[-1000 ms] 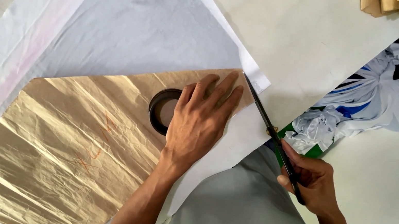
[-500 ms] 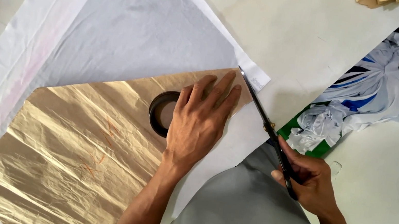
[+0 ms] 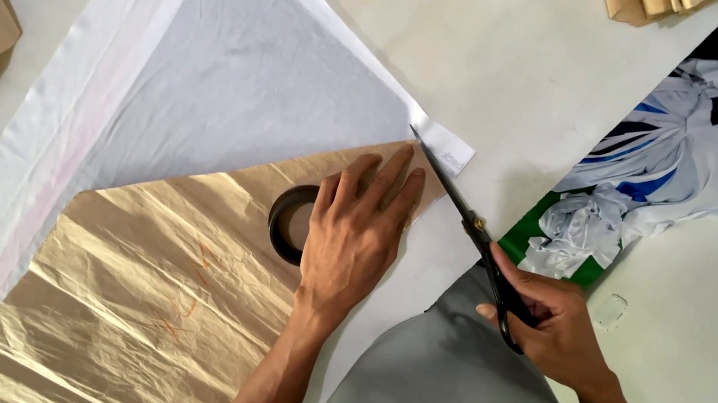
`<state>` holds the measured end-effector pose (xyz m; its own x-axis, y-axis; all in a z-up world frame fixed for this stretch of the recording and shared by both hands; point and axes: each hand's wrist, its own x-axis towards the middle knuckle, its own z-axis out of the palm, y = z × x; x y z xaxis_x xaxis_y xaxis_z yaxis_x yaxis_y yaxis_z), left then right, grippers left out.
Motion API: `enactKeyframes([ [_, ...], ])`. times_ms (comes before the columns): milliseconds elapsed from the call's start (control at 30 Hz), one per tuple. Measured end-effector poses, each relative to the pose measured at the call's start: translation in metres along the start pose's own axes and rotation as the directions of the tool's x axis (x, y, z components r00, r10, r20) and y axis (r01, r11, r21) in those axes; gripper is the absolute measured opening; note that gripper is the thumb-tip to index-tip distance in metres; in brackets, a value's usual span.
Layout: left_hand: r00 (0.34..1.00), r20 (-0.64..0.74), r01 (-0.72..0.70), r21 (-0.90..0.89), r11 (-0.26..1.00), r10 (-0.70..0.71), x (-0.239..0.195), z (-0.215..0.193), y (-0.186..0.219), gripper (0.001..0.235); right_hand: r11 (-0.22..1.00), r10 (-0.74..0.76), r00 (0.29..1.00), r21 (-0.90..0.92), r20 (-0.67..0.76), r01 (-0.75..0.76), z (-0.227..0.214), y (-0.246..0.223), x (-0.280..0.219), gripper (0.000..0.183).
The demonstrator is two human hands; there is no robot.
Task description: The person uses a paper pattern as a guide to cut specific shapes out of a large piece of white fabric using industrial scissors.
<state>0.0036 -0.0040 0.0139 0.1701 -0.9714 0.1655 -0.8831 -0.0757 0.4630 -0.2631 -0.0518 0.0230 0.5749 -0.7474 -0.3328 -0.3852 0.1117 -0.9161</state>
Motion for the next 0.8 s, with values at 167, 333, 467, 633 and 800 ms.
enactKeyframes([
  [167,1.0,-0.004,-0.009,-0.009,1.0,0.009,0.0,0.0,0.001,0.024,1.0,0.014,0.999,0.029,-0.032,-0.013,0.004,0.003,-0.006,0.065],
  [333,1.0,-0.001,-0.02,0.021,1.0,0.02,0.001,-0.001,0.001,0.024,0.999,-0.026,0.999,0.047,-0.036,0.028,0.011,-0.009,0.01,0.066],
  [467,1.0,0.013,-0.008,0.013,1.0,0.007,0.003,-0.003,0.003,0.027,0.999,-0.049,0.998,-0.022,-0.031,0.049,0.016,-0.008,0.016,0.067],
  [633,1.0,0.022,0.006,0.005,1.0,-0.006,0.002,-0.001,0.003,0.028,0.996,-0.079,0.996,-0.053,-0.052,0.076,0.02,-0.004,0.011,0.063],
  [800,0.999,0.028,0.018,0.01,1.0,-0.018,0.005,-0.004,0.004,0.027,0.997,-0.077,0.994,0.027,-0.077,0.079,0.027,-0.027,0.023,0.067],
])
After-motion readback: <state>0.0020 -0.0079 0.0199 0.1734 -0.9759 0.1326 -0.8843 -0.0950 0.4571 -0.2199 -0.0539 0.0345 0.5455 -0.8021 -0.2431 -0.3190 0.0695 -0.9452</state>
